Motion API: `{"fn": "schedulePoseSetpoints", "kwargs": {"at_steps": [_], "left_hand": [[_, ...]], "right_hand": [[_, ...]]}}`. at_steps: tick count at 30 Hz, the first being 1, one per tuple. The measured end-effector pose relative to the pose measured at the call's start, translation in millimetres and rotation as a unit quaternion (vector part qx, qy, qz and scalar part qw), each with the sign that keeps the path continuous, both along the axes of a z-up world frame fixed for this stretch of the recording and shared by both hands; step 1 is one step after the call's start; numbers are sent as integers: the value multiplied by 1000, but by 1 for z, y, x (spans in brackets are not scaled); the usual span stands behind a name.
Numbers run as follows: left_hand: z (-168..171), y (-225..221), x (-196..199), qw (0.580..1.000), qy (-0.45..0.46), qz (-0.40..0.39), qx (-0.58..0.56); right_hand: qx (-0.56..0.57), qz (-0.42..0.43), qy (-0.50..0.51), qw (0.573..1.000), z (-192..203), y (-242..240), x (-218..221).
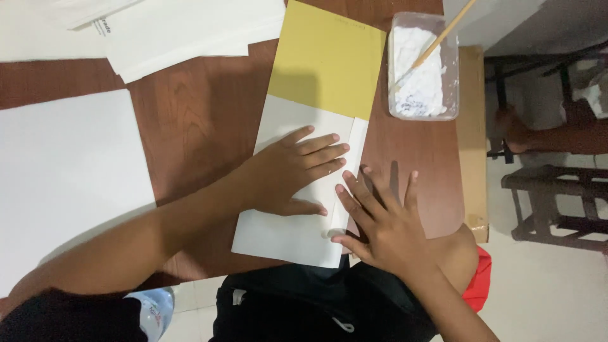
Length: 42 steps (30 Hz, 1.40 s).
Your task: Folding paper and applying glue to construct paper bags manually.
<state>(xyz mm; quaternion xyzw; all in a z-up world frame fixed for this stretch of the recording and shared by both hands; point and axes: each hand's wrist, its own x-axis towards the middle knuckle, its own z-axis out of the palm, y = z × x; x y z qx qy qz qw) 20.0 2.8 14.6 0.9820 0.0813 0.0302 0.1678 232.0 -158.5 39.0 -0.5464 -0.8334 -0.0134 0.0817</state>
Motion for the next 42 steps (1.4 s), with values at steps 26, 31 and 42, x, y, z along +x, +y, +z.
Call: {"fn": "schedulePoseSetpoints", "kwargs": {"at_steps": [26,31,42], "left_hand": [[-9,-4,-7,989,-150,15,-1],[-12,-6,-8,985,-170,2,25],[-2,-5,-12,985,-170,8,34]], "right_hand": [[-35,-113,34,992,17,70,2],[-115,-119,15,986,9,53,4],[-72,-26,36,996,-5,-23,-16]]}}
